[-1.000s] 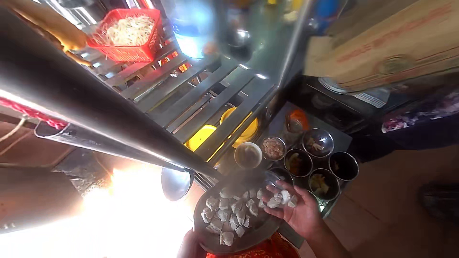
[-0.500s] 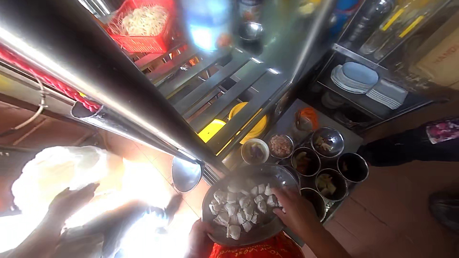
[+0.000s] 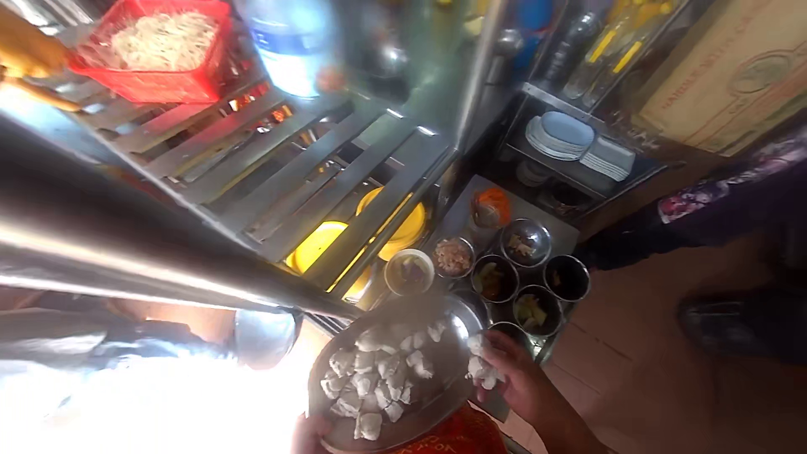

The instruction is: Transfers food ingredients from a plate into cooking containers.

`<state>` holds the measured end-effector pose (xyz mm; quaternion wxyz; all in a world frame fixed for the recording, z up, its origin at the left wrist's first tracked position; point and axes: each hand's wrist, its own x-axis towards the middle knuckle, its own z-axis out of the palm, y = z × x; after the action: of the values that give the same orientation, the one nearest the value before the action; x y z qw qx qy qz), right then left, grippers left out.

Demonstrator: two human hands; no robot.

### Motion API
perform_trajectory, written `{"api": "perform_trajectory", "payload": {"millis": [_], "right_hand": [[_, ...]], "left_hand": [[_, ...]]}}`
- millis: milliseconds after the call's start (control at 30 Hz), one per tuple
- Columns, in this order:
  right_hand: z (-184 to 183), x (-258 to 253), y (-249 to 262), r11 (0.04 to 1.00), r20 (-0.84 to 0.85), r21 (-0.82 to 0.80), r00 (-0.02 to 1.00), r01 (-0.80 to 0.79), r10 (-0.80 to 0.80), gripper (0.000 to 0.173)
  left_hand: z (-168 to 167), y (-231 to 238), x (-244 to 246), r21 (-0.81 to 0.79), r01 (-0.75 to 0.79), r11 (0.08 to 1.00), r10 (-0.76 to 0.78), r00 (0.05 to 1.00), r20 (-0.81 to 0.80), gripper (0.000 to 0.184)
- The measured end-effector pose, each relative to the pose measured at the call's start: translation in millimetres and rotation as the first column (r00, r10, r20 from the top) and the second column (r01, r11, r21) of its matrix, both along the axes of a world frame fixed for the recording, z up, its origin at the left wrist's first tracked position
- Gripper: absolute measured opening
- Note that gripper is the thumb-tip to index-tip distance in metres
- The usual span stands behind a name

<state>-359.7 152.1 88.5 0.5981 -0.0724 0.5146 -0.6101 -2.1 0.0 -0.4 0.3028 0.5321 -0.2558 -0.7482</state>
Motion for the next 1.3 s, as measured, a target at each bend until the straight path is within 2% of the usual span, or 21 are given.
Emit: {"api": "perform_trajectory", "payload": {"millis": [67,133,200,233,300,367,400,467,533,567,600,667,733,767,933,1033,1100,1133,1200,1267,1300], "right_hand": [[-7,-16,25,0.994,-0.033,0.045,0.994,0.102,-0.101,0.04],[-22,-32,49,0.961,-0.172,0.201,0.973,0.189,-0.155,0.04],[-49,-46,70,0.885,-0.289,0.388,0.946,0.256,-0.147,0.042],[-64,-53,78,0.848,-0.338,0.465,0.937,0.253,-0.094,0.046],[-85,-60,82,0.793,-0.446,0.588,0.882,0.16,0.153,0.064],[-91,-60,66,0.781,-0.651,0.605,0.662,0.156,0.372,0.08],[-79,-57,53,0.808,-0.728,0.56,0.573,0.18,0.377,0.075],[-37,-40,24,0.885,-0.816,0.418,0.513,0.206,0.266,0.055],[-1,-21,1,0.962,-0.871,0.271,0.435,0.036,0.229,0.043],[12,-12,-10,0.956,-0.885,0.277,0.362,-0.092,0.292,0.042],[23,-4,-20,0.915,-0.882,0.348,0.259,-0.203,0.393,0.044],[38,15,-40,0.754,-0.792,0.561,0.045,-0.342,0.609,0.066],[37,31,-54,0.64,-0.7,0.684,-0.066,-0.351,0.711,0.087],[34,37,-58,0.629,-0.683,0.705,-0.078,-0.328,0.726,0.087],[14,61,-61,0.714,-0.733,0.674,-0.049,-0.189,0.678,0.063],[-5,66,-53,0.832,-0.841,0.54,-0.038,-0.125,0.54,0.045],[-10,62,-48,0.88,-0.884,0.452,0.056,-0.144,0.463,0.037],[-10,58,-45,0.891,-0.882,0.422,0.152,-0.169,0.447,0.035],[-9,45,-37,0.919,-0.803,0.331,0.449,-0.214,0.393,0.036],[-2,30,-28,0.966,-0.523,0.148,0.812,-0.212,0.258,0.043],[1,24,-23,0.983,-0.304,0.032,0.935,-0.182,0.183,0.046]], "left_hand": [[2,-2,2,-0.025,0.004,1.0,-0.005,1.0,-0.016,0.026],[14,-6,-5,-0.032,-0.027,0.999,0.027,1.0,-0.016,0.027],[25,-9,-7,-0.027,0.022,0.999,-0.022,1.0,-0.013,0.027],[27,-9,-5,-0.027,0.054,0.998,-0.055,0.998,-0.009,0.026],[21,-8,6,-0.017,0.118,0.993,-0.117,0.991,0.057,0.024],[19,-9,14,0.017,0.117,0.993,-0.118,0.991,0.067,0.025],[19,-10,12,0.03,0.079,0.996,-0.08,0.997,0.022,0.026],[23,-8,2,0.041,0.036,0.999,-0.034,0.999,-0.04,0.028],[28,-6,-8,0.05,0.023,0.998,-0.021,0.999,-0.038,0.03],[29,-5,-12,0.051,0.027,0.998,-0.026,0.999,-0.022,0.03],[30,-4,-17,0.054,0.03,0.998,-0.03,1.0,-0.009,0.03],[29,-1,-23,0.058,0.044,0.997,-0.042,0.999,-0.029,0.031],[24,1,-28,0.049,0.053,0.997,-0.049,0.996,-0.077,0.03],[27,2,-32,0.044,0.055,0.997,-0.051,0.995,-0.084,0.029],[36,4,-41,0.04,0.1,0.994,-0.093,0.985,-0.143,0.026],[34,5,-41,0.049,0.103,0.994,-0.095,0.987,-0.131,0.026],[34,5,-42,0.061,0.077,0.995,-0.07,0.991,-0.112,0.027],[34,6,-40,0.064,0.071,0.995,-0.064,0.992,-0.112,0.028],[33,7,-36,0.071,0.062,0.996,-0.054,0.992,-0.112,0.028],[29,8,-32,0.063,0.049,0.997,-0.042,0.994,-0.104,0.028],[27,8,-29,0.061,0.04,0.997,-0.034,0.994,-0.103,0.028]]}}
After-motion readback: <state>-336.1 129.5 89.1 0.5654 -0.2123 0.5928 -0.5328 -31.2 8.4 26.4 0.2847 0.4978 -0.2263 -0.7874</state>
